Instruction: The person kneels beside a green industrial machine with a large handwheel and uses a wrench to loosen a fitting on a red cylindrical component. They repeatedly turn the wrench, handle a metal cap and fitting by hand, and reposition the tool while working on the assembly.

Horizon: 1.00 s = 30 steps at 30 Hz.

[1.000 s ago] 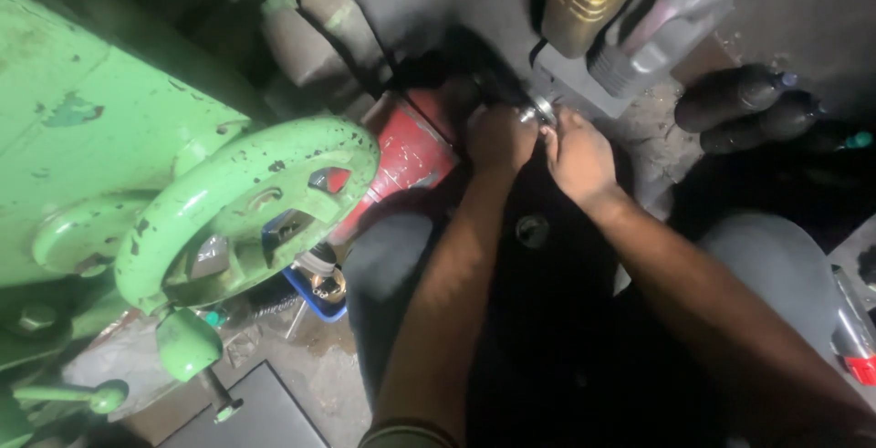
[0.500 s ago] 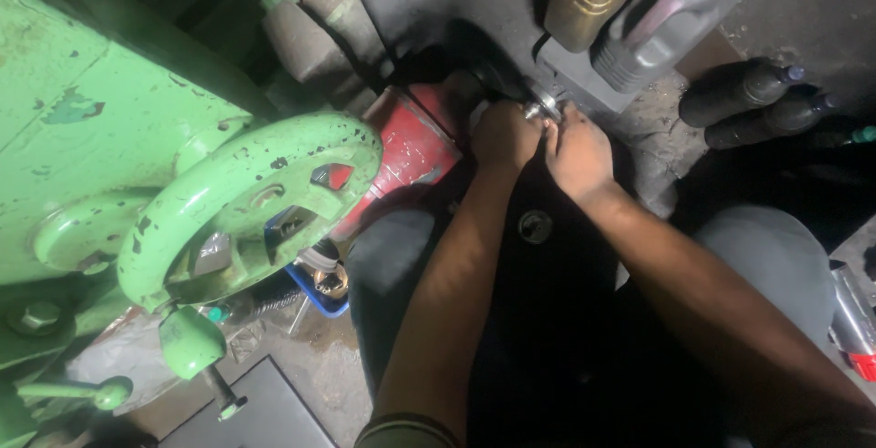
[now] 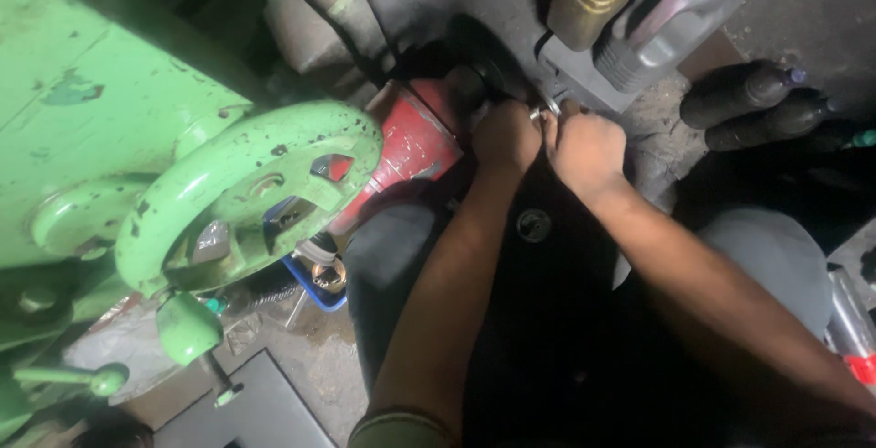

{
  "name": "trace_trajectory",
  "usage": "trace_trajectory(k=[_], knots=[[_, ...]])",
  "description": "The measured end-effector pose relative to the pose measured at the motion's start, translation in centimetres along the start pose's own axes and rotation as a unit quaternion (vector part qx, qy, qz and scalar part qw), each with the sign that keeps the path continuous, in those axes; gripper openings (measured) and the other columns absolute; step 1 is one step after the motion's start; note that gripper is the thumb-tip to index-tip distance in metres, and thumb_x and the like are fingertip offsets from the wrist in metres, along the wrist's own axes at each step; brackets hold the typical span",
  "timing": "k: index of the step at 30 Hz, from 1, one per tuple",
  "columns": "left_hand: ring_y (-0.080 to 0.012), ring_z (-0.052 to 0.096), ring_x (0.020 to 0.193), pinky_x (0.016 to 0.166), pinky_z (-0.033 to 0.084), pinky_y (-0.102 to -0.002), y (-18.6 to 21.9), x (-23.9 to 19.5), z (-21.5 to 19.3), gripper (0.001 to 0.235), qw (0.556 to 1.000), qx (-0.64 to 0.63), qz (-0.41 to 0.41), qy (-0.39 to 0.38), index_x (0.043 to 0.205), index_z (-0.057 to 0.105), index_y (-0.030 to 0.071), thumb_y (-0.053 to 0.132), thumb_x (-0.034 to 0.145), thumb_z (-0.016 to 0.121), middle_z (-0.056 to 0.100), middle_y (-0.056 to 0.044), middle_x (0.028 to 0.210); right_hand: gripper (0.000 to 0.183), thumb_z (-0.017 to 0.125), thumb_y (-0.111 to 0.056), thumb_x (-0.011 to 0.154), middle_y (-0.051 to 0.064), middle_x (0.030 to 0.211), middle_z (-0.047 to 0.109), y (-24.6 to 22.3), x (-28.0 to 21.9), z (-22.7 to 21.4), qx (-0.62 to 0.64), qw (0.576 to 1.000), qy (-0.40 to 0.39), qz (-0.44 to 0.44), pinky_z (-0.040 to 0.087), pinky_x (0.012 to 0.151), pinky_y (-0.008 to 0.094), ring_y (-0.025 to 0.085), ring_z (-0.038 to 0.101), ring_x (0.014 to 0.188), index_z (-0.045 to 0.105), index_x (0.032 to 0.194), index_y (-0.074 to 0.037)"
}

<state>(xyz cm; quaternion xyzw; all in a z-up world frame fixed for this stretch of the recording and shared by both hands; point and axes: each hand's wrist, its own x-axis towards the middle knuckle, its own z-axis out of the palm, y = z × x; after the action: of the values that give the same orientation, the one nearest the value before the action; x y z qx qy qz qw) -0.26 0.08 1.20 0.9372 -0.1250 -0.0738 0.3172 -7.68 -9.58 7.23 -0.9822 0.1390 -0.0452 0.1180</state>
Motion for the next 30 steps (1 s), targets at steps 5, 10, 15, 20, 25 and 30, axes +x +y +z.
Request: trace_trajectory(k=[5,10,15,20,25,30], knots=[[-0.0398,0.072,0.091,0.083,0.055,-0.051,-0.7,0.4,1.2,0.032,0.997,0.065,0.023,0.030,0.079,0.080,0.010,0.035,0.090,0.063,0.075,-0.019,0.088,0.039,0.061,-0.046,0.100,0.019,0.084,0.071,-0.3,1.8,-1.3,0.030,0.999,0.011,-0.021,0.053,0.072,0.054,0.043,0.069,0.082,0.069,0.096,-0.008],[-0.0390,0.071,0.095,0.083,0.055,-0.051,0.1,0.7,0.3,0.031,1.000,0.021,0.004,0.019,0.085,0.079,0.009,0.035,0.090,0.062,0.075,-0.019,0.094,0.045,0.067,-0.041,0.097,0.027,0.092,0.066,1.5,-0.9,1.6,0.113,0.981,0.154,-0.044,0.051,0.078,0.054,0.048,0.064,0.089,0.060,0.106,0.003],[-0.0397,0.071,0.089,0.081,0.053,-0.053,0.6,0.7,-2.0,0.029,0.999,-0.002,0.040,0.008,0.092,0.078,0.013,0.037,0.079,0.067,0.075,-0.018,0.092,0.031,0.057,-0.028,0.106,0.027,0.097,0.067,3.9,-0.5,5.3,0.130,0.986,0.086,-0.066,0.050,0.086,0.055,0.048,0.064,0.095,0.061,0.106,0.003],[-0.0372,0.073,0.091,0.083,0.057,-0.048,-0.8,0.5,0.0,0.027,0.997,0.060,0.041,0.000,0.086,0.078,0.012,0.036,0.086,0.066,0.076,-0.018,0.092,0.038,0.062,-0.039,0.103,0.024,0.091,0.070,0.0,1.3,-0.1,0.060,0.996,0.063,-0.021,0.053,0.076,0.054,0.045,0.068,0.086,0.069,0.101,-0.002],[-0.0374,0.074,0.090,0.083,0.058,-0.047,0.7,0.1,-2.5,0.025,0.997,0.066,0.022,0.031,0.083,0.079,0.011,0.034,0.081,0.070,0.076,-0.018,0.092,0.049,0.067,-0.053,0.101,0.024,0.081,0.070,1.4,2.9,-2.1,0.039,0.999,-0.024,0.002,0.053,0.073,0.051,0.043,0.067,0.081,0.075,0.101,-0.004],[-0.0402,0.073,0.084,0.074,0.058,-0.050,-1.4,1.7,-1.2,0.030,0.950,-0.151,0.245,-0.125,0.091,0.076,0.008,0.036,0.087,0.067,0.075,-0.019,0.090,0.030,0.060,-0.029,0.098,0.009,0.076,0.071,7.9,3.6,-0.6,0.382,0.903,-0.196,0.029,0.053,0.062,0.035,0.016,0.067,0.065,0.071,0.101,-0.002]])
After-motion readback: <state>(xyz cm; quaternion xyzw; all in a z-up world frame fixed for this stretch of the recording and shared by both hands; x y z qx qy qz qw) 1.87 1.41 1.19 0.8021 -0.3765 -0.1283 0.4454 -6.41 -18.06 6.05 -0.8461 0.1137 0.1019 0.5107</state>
